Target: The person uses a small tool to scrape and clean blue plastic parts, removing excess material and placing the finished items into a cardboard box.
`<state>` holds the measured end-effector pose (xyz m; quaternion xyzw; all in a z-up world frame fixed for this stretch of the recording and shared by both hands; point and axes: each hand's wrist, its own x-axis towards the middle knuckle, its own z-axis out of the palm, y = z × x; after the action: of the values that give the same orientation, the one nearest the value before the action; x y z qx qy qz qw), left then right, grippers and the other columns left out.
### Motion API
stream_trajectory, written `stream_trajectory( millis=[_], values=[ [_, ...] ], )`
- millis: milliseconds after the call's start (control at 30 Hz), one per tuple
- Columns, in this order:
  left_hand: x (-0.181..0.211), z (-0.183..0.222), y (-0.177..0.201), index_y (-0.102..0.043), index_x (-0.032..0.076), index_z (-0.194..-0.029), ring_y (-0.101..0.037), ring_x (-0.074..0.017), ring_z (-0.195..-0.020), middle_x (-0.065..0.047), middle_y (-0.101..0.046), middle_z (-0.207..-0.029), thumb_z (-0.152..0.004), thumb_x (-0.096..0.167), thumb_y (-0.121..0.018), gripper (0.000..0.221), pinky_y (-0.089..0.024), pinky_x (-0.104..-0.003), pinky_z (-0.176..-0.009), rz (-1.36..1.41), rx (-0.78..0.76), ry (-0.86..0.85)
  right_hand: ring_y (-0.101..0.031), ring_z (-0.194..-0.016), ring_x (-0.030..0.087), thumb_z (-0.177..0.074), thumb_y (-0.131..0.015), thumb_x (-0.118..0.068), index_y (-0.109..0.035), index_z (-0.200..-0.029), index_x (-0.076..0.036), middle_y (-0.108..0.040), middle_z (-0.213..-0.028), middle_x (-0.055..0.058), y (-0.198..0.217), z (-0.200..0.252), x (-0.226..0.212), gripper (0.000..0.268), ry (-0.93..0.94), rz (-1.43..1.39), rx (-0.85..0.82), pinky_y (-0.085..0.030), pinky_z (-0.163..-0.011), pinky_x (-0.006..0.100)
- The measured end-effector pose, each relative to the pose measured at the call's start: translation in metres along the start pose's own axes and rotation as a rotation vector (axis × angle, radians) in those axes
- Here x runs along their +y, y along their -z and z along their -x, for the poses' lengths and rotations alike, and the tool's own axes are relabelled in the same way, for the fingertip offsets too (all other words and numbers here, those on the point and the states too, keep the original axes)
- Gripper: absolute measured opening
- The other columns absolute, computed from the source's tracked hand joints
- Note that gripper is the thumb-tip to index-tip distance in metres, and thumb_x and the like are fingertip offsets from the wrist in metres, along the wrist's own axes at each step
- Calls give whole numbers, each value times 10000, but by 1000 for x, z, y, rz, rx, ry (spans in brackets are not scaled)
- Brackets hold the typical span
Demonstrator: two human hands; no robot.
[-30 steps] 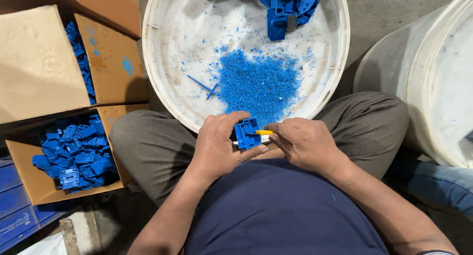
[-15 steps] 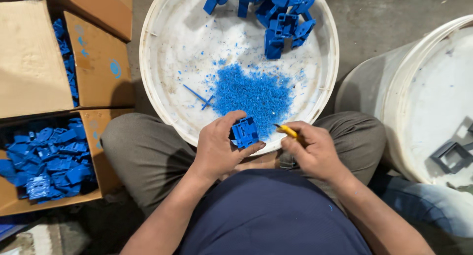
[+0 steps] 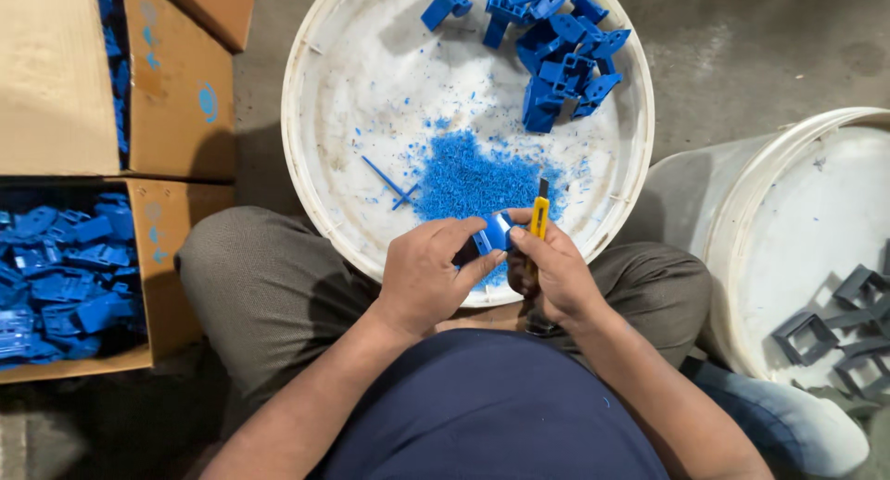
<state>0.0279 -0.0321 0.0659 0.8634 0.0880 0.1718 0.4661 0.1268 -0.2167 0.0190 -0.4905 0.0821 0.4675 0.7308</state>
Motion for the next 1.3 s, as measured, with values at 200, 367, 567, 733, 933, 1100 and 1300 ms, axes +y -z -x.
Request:
stream_trajectory(
  millis=[200,367,567,733,933,1100,1300],
  values=[
    [-4,0,6,-746,80,-1037,-652,-268,-676,-73,-676,-746,-861,415,-790,382,-500,-378,-602,7,-36,45,-487,-510,65,-978,-578,-156,-528,-1198,-121,-595,-769,-12,-12,-5,2,228,-128,0,112,-365,-435,227],
    [-11,4,8,-754,65,-1039,-637,-225,-656,-77,-681,-738,-856,390,-805,377,-493,-349,-588,111,-47,53,-443,-480,40,-991,-597,-146,-550,-1213,-102,-541,-711,-29,-13,-3,10,231,3,102,134,-342,-420,219],
    [-42,13,-11,-763,37,-995,-647,-55,-654,-9,-723,-719,-893,225,-764,214,-542,-264,-596,683,-310,356,-410,-477,26,-978,-648,-124,-569,-1172,-67,-510,-695,-45,-12,-5,12,217,68,235,141,-327,-423,214],
    [-73,19,-27,-724,29,-1046,-653,-84,-645,-19,-700,-723,-1038,198,-604,208,-529,-256,-592,977,-379,430,-423,-495,41,-981,-658,-110,-552,-1141,-67,-515,-720,-37,-4,-3,18,197,33,212,146,-360,-447,227],
    [-78,13,-19,-662,39,-1115,-679,-111,-757,-61,-728,-855,-1033,172,-593,171,-552,-274,-656,1063,-115,426,-429,-463,83,-962,-645,-123,-530,-1113,-120,-512,-720,-23,-5,-8,13,190,-58,71,189,-398,-428,266],
    [-63,10,-3,-684,28,-1155,-670,-206,-926,-83,-737,-1014,-928,223,-710,301,-530,-337,-786,464,9,23,-403,-478,69,-984,-562,-175,-576,-1147,-117,-551,-741,-11,-4,-8,13,174,-190,-25,155,-377,-440,244],
    [-52,9,-17,-754,110,-1033,-673,-223,-946,-38,-737,-1005,-1002,363,-671,269,-506,-359,-875,437,-74,76,-381,-473,76,-1030,-561,-198,-571,-1145,-164,-489,-690,-29,0,-10,22,120,-221,-49,95,-362,-428,239]
  ],
)
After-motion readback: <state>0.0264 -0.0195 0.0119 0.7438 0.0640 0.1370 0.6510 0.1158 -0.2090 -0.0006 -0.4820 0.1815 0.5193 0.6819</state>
